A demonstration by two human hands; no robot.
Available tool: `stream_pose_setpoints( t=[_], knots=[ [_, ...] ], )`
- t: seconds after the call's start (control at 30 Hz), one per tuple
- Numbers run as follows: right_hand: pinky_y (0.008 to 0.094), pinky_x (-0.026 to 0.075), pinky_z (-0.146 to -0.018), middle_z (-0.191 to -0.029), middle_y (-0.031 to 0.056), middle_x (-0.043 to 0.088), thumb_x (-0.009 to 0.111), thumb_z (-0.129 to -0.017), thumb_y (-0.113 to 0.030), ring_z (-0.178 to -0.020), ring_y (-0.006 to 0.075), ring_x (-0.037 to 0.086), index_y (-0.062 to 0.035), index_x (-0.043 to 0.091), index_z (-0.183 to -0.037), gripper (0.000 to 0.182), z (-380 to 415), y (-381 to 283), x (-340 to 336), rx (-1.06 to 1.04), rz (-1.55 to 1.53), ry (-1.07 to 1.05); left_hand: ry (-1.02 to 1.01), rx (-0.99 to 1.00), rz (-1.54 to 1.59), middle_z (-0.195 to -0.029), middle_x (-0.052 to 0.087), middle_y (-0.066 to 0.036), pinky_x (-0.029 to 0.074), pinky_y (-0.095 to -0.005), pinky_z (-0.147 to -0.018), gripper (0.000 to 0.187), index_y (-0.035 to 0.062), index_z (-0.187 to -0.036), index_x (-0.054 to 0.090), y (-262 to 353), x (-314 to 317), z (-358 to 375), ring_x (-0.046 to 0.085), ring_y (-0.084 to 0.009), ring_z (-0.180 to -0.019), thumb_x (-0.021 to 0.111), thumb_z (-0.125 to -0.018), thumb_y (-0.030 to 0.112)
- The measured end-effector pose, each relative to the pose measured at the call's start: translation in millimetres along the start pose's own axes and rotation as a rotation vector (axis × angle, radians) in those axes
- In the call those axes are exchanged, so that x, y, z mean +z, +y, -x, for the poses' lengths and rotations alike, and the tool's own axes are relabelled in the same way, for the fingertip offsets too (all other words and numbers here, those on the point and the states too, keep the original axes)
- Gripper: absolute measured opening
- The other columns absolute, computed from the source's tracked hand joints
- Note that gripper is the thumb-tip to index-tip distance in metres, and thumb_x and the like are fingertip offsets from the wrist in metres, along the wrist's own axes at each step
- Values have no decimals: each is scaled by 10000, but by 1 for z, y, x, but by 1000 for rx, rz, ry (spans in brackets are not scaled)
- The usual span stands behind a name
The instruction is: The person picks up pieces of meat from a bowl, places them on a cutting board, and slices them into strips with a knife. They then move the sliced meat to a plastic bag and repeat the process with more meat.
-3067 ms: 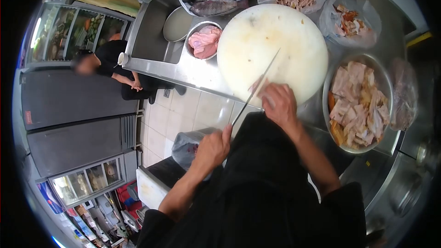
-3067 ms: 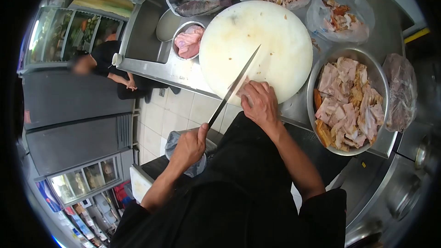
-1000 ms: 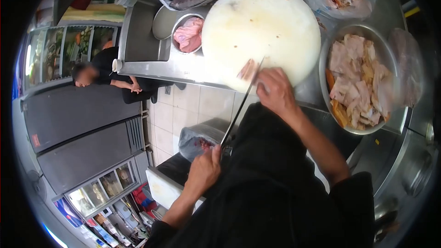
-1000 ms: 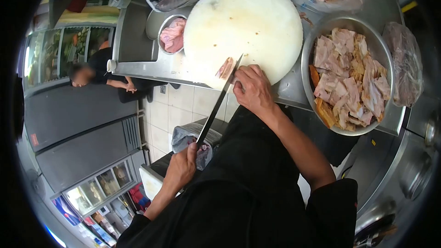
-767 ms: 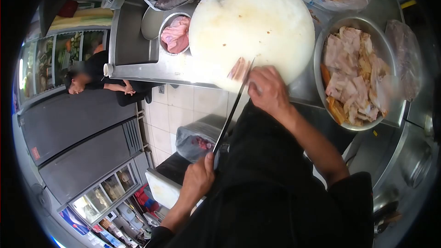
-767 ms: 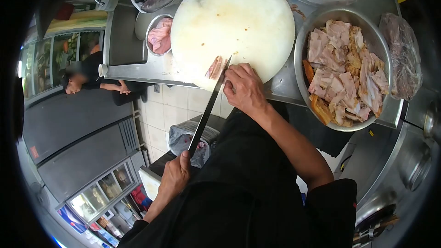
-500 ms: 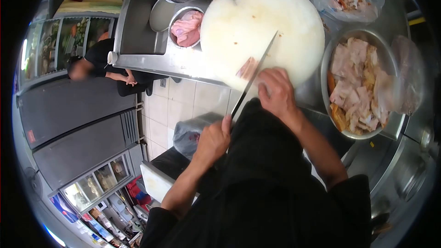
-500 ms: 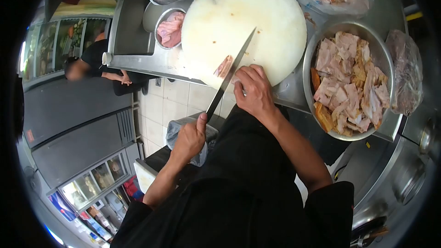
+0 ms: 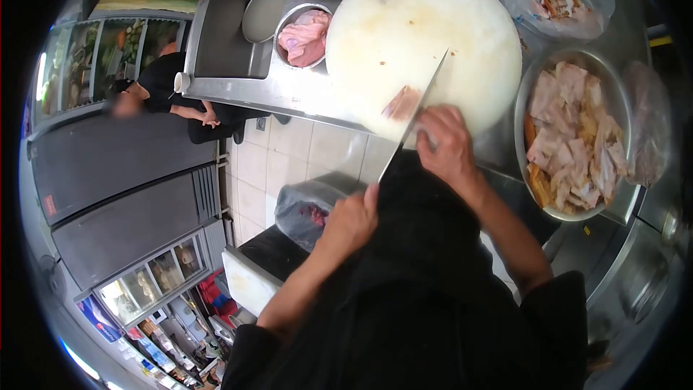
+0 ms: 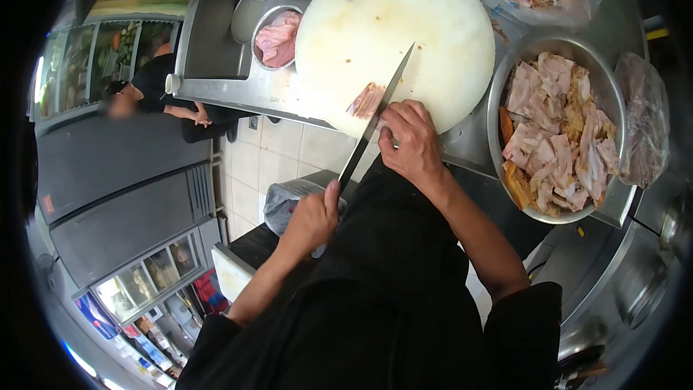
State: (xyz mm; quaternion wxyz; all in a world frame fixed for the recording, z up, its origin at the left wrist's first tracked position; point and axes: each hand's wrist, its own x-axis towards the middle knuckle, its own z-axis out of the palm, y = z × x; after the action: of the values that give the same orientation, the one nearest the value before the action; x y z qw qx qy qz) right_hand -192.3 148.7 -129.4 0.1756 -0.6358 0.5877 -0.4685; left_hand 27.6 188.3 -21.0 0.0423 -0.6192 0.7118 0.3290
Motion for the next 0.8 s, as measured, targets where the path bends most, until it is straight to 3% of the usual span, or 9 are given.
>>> stream_pose_setpoints(
  t=[0.2,0.6,0.7,0.8],
  knots=[
    [434,492,-979,-1076,147,684,703,-727,22,-1062,365,596,6,708,-995,268,6,2,-11,-75,15,17,34,-93,77,-796,627,-376,476,-627,-734,564,-67,-795,648,15,-22,1,603,-589,-800,469,-1087,381],
    [423,527,-924,-1047,141,695,692,-743,32,-1027,350,620,-5,714,-960,222,6,1,-9,29,-41,51,-147,-236,18,-813,635,-373,488,-619,-755,557,-55,-853,665,4,-24,50,622,-574,-838,448,-1091,399],
    [425,531,-915,-1061,133,698,699,-746,25,-1026,345,621,-13,720,-964,222,6,2,-7,24,-64,25,-73,-14,34,-834,635,-380,478,-626,-786,598,-64,-838,678,5,-1,11,617,-579,-860,422,-1095,411],
    [420,537,-902,-1061,112,697,715,-746,19,-1024,333,623,-25,726,-962,221,0,3,-21,-72,57,-28,-81,-166,71,-864,635,-386,470,-624,-818,625,-73,-811,679,27,-14,-25,610,-580,-885,406,-1098,411]
  ],
)
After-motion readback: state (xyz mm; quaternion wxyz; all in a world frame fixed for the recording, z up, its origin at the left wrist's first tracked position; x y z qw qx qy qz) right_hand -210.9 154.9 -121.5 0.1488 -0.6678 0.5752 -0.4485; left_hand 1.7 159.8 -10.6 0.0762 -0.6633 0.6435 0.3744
